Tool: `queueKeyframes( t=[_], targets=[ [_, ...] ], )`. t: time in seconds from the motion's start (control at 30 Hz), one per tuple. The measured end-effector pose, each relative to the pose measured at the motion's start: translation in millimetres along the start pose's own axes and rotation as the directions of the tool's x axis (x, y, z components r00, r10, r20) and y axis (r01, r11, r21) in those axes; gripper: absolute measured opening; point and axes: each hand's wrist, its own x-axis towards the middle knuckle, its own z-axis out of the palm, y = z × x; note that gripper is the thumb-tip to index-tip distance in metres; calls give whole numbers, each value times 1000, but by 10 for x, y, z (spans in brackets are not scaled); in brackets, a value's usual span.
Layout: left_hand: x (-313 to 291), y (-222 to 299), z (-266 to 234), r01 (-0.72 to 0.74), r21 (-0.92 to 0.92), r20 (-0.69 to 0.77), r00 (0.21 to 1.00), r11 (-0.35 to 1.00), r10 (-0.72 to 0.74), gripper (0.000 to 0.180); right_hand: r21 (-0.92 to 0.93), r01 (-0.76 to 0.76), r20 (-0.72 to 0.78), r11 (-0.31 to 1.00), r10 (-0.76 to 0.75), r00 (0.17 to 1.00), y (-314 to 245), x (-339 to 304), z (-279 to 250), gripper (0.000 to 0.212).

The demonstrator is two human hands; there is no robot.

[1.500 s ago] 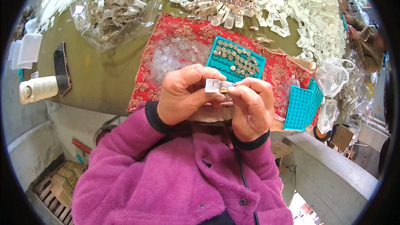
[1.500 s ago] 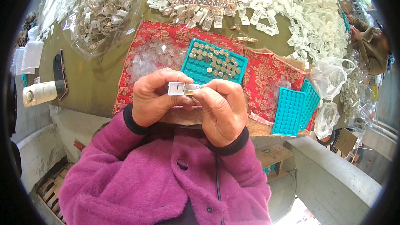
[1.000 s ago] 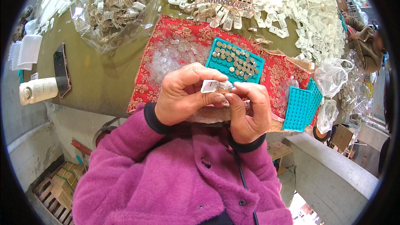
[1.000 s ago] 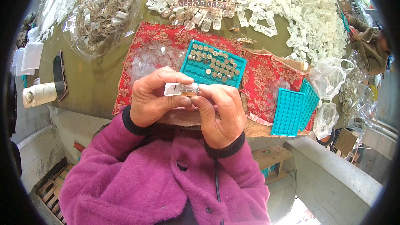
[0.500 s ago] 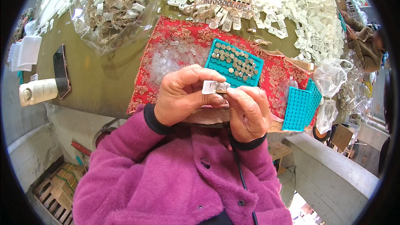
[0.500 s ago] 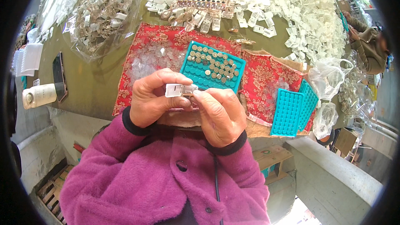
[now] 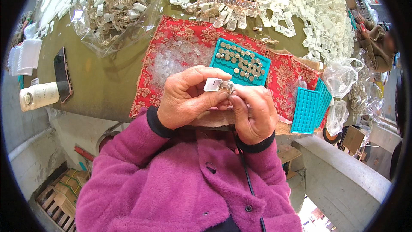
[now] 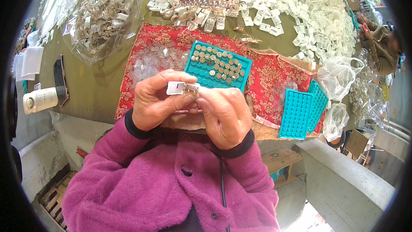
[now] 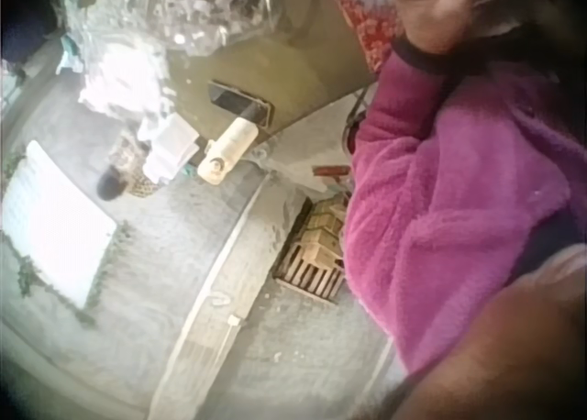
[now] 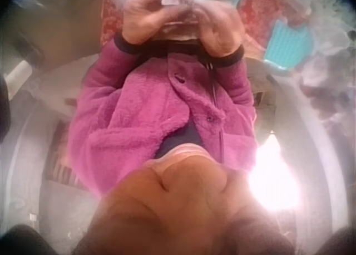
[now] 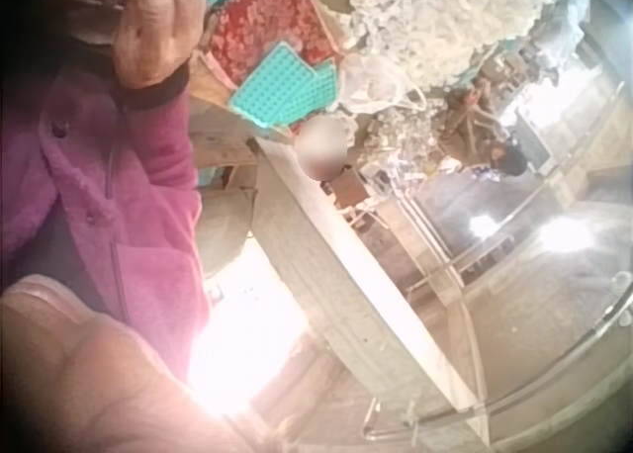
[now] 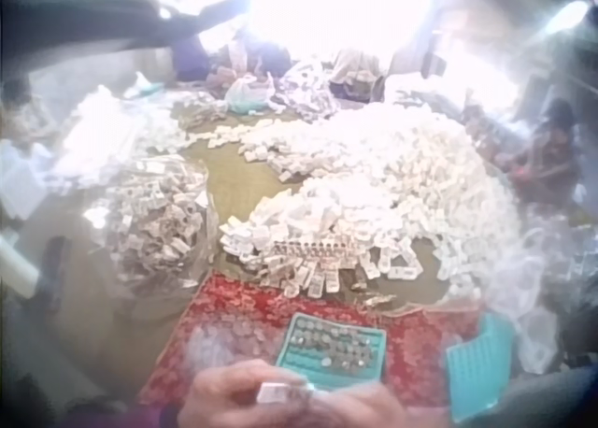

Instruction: The person assembles small electronic components by hand. They pick up a white plastic housing, insert a metal piece, and place the assembled unit into a blue tray. The process is repeated with multiple components.

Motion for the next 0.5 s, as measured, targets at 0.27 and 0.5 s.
queueKeyframes(
  t=[0.27,0.5],
  targets=[
    [6,38,3,89,-148,37,996,985,-84,29,-102,122,-8,987,-123,992,81,8,52,30],
    [37,3,-19,-215,406,44,975,888,216,30,24,13,-26,1000,-12,1000,35,0,96,26]
  ],
)
